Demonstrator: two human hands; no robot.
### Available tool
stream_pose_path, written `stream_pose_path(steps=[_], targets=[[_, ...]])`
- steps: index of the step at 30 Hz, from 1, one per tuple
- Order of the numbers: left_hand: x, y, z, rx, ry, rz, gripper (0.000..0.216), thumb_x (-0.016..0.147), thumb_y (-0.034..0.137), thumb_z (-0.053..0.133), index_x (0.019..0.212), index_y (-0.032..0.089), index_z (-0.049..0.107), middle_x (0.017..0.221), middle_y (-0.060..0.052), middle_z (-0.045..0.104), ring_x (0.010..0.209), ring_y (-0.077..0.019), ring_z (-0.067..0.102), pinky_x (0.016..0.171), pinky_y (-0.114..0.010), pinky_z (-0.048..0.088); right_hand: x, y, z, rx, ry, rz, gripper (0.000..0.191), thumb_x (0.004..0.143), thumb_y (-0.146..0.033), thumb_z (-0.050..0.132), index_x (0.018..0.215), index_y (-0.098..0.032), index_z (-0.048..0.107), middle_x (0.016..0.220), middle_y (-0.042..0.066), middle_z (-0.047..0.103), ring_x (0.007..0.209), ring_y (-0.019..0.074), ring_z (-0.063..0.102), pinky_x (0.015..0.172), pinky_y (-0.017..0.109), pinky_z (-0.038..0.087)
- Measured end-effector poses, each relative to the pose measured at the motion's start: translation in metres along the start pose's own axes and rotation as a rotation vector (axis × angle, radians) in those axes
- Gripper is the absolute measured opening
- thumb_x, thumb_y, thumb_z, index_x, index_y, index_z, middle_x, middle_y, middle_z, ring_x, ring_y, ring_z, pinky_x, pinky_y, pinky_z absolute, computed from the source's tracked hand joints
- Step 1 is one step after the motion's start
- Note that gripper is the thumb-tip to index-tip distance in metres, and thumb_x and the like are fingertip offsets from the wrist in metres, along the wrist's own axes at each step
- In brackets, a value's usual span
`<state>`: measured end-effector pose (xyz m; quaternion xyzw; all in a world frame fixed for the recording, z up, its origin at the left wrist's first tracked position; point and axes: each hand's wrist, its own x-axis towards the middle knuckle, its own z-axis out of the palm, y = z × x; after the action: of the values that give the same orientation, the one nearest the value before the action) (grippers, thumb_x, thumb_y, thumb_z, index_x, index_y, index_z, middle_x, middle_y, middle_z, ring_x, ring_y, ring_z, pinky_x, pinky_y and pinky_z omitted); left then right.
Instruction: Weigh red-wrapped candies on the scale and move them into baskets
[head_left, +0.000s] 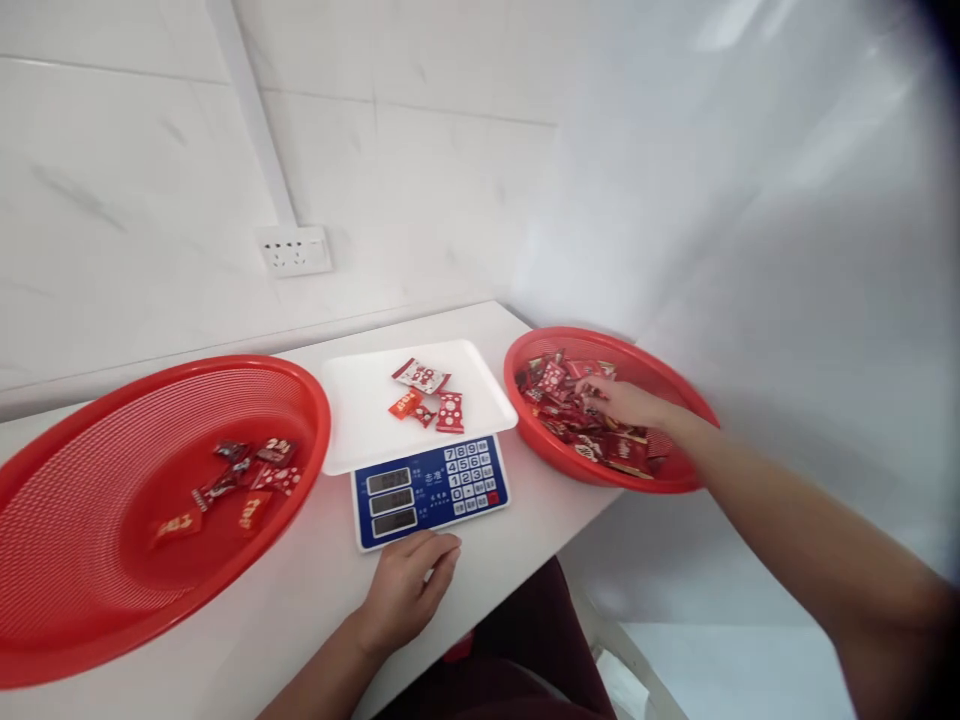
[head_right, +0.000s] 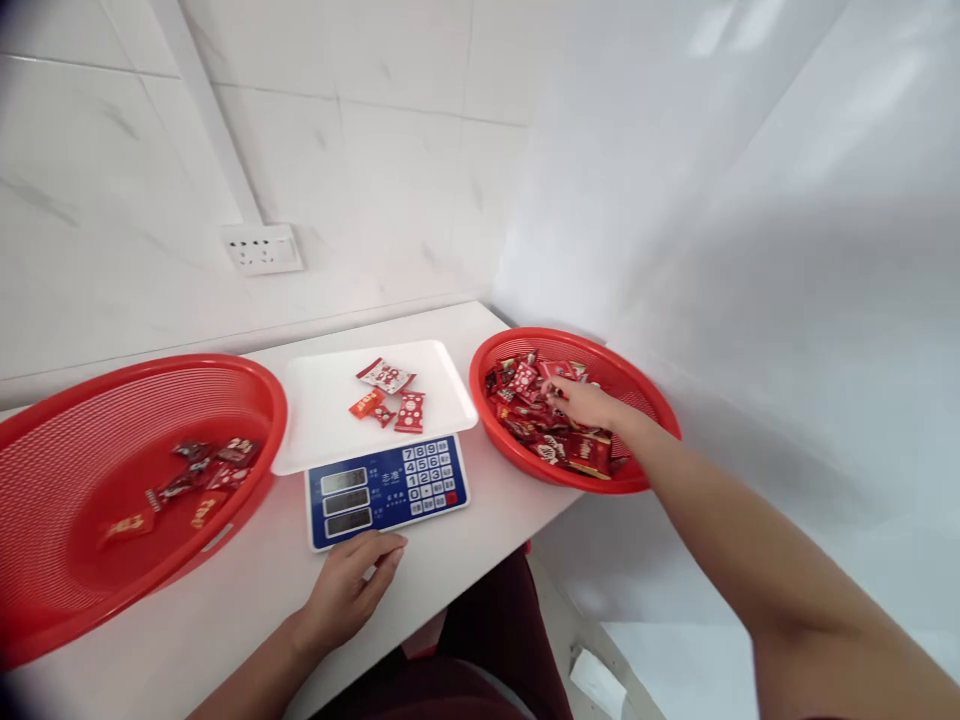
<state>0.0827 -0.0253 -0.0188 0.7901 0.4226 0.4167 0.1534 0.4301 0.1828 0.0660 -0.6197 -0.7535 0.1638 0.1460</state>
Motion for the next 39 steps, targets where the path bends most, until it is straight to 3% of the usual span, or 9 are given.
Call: stream_pose_path(steps=[4,9,15,18,22,28,32,35,39], targets=[[0.002,-0.001,0.001,-0.010,0.018,0.027,0.013,0.087,0.017,0.049,0.095,0.020,0.059,0.077,0.000,0.067,0.066,-0.0096,0.063,0.061,-0.017,0.049,0.002,0.002,-0.020,0.123,0.056,0.121,0.018,0.083,-0.031,0.050,0.098,-0.021,0.054,0.101,0.008,0.068,0.090,0.0214,0.064,0.079,0.034,0.050],[0.003,-0.001,0.001,0.000,0.021,0.030,0.014,0.088,0.019,0.048,0.095,0.021,0.060,0.075,0.000,0.067,0.065,-0.0105,0.064,0.060,-0.018,0.049,-0.005,-0.002,-0.020,0.494,-0.042,0.248,0.023,0.080,-0.030,0.056,0.100,-0.022,0.053,0.114,0.010,0.064,0.098,0.0204,0.064,0.076,0.029,0.054],[0.002,-0.001,0.002,0.004,0.009,0.012,0.015,0.088,0.021,0.047,0.093,0.022,0.061,0.076,-0.001,0.068,0.066,-0.0114,0.065,0.061,-0.019,0.051,-0.009,-0.025,-0.018,0.510,0.029,0.231,0.022,0.082,-0.036,0.055,0.100,-0.025,0.053,0.106,0.007,0.067,0.093,0.0203,0.065,0.072,0.030,0.055],[0.002,0.000,0.002,-0.009,-0.010,0.006,0.015,0.087,0.020,0.047,0.094,0.021,0.061,0.078,-0.001,0.068,0.067,-0.0109,0.064,0.061,-0.019,0.051,-0.004,-0.051,-0.017,0.449,0.096,0.131,0.023,0.085,-0.039,0.050,0.104,-0.025,0.051,0.107,0.005,0.066,0.097,0.0193,0.063,0.078,0.031,0.052],[0.001,0.002,0.001,-0.008,-0.030,-0.021,0.016,0.088,0.019,0.046,0.093,0.020,0.061,0.076,-0.002,0.068,0.065,-0.0107,0.063,0.061,-0.019,0.049,0.002,-0.106,-0.006,0.348,0.113,-0.165,0.018,0.089,-0.033,0.044,0.104,-0.025,0.050,0.110,0.004,0.062,0.102,0.0190,0.058,0.090,0.034,0.044],[0.000,0.003,0.001,0.007,-0.038,-0.038,0.017,0.088,0.020,0.045,0.093,0.020,0.061,0.076,-0.003,0.068,0.066,-0.0115,0.063,0.061,-0.021,0.049,0.005,-0.181,0.030,0.096,0.092,-0.422,0.021,0.091,-0.030,0.038,0.105,-0.023,0.052,0.109,0.008,0.057,0.085,0.0212,0.060,0.077,0.037,0.046],[0.000,0.003,0.000,0.005,-0.035,-0.040,0.018,0.089,0.020,0.044,0.092,0.019,0.061,0.075,-0.003,0.067,0.066,-0.0117,0.062,0.061,-0.021,0.049,0.006,-0.200,0.044,0.123,0.061,-0.485,0.031,0.090,-0.032,0.043,0.119,-0.024,0.046,0.122,0.009,0.053,0.099,0.0220,0.058,0.087,0.038,0.045],[-0.001,0.003,0.001,0.005,-0.051,-0.028,0.017,0.089,0.020,0.044,0.093,0.020,0.061,0.075,-0.003,0.066,0.066,-0.0116,0.062,0.061,-0.021,0.048,0.004,-0.205,0.043,0.193,-0.032,-0.536,0.043,0.089,-0.033,0.046,0.131,-0.028,0.039,0.133,0.006,0.049,0.121,0.0217,0.046,0.099,0.040,0.039],[-0.002,0.003,0.001,0.025,-0.060,-0.016,0.017,0.089,0.020,0.044,0.094,0.019,0.061,0.075,-0.003,0.066,0.066,-0.0119,0.062,0.061,-0.021,0.048,-0.003,-0.203,0.038,0.240,-0.137,-0.579,0.051,0.089,-0.036,0.044,0.138,-0.030,0.033,0.145,0.004,0.037,0.130,0.0220,0.037,0.101,0.043,0.038]])
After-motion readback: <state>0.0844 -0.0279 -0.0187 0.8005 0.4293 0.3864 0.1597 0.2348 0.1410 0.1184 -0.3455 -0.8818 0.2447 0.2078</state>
